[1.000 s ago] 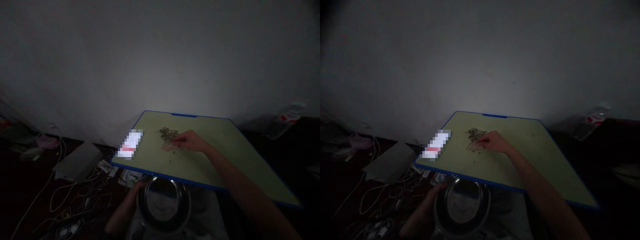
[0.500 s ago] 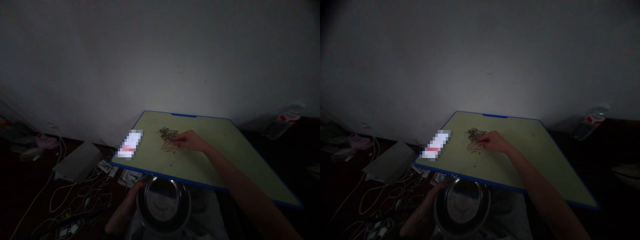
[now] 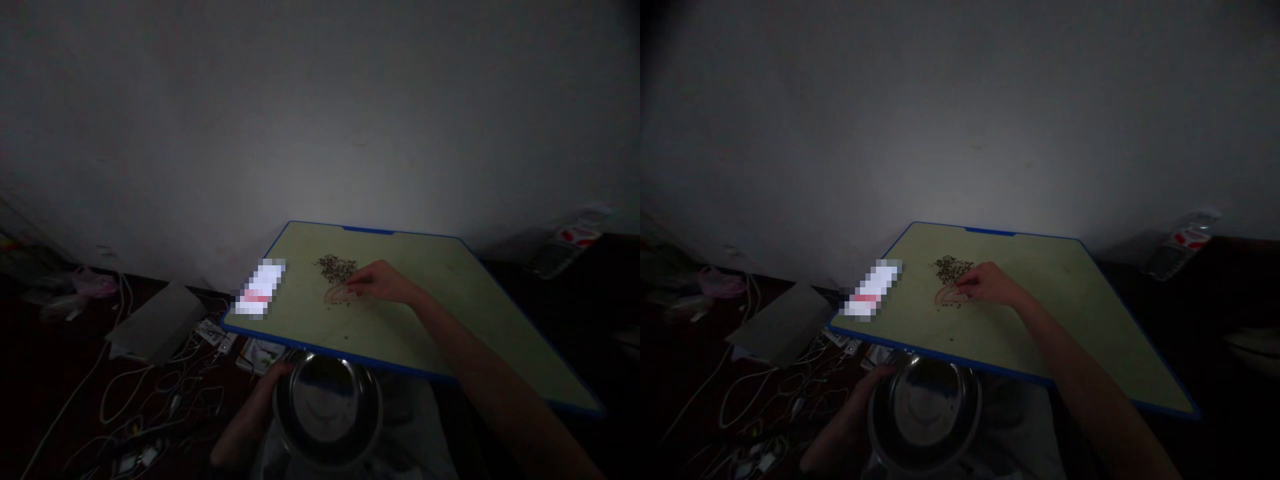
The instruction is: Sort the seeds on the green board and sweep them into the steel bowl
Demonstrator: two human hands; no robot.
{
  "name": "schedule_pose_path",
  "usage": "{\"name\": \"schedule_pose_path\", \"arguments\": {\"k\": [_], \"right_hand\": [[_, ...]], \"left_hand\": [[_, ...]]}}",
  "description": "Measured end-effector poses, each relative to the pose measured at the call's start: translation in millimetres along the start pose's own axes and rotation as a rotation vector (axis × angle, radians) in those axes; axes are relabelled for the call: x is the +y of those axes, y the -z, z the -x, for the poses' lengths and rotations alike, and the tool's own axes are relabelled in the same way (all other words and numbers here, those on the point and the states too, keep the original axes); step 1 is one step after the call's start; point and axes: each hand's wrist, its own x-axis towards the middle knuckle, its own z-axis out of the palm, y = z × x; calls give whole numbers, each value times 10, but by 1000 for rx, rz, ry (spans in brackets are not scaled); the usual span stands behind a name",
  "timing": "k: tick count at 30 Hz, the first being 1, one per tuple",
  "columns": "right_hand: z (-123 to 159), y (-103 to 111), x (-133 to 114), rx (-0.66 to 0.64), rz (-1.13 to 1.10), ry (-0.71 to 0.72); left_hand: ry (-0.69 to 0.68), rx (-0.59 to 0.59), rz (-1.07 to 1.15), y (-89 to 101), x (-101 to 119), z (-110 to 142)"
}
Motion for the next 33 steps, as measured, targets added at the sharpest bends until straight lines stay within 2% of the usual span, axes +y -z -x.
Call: {"name": "schedule_pose_path", "arguments": {"k": [7,17,25,28,33], "right_hand": [[7,7,-15,-17,-9,-18],[19,17,-39,-24,-20,-1],[21,12,-1,-24,-65,-7],[23,7,6,-30,-67,0],[20,-1,3,-33,-90,-2]], "left_hand": [[31,72,-30,26,-47,-46],[39,48,-18,-102,49,92],[2,79,-44,-31,-32,6],[-20,44,-34,8,-61,-36],[45,44,-12,-33,-26,0]]}}
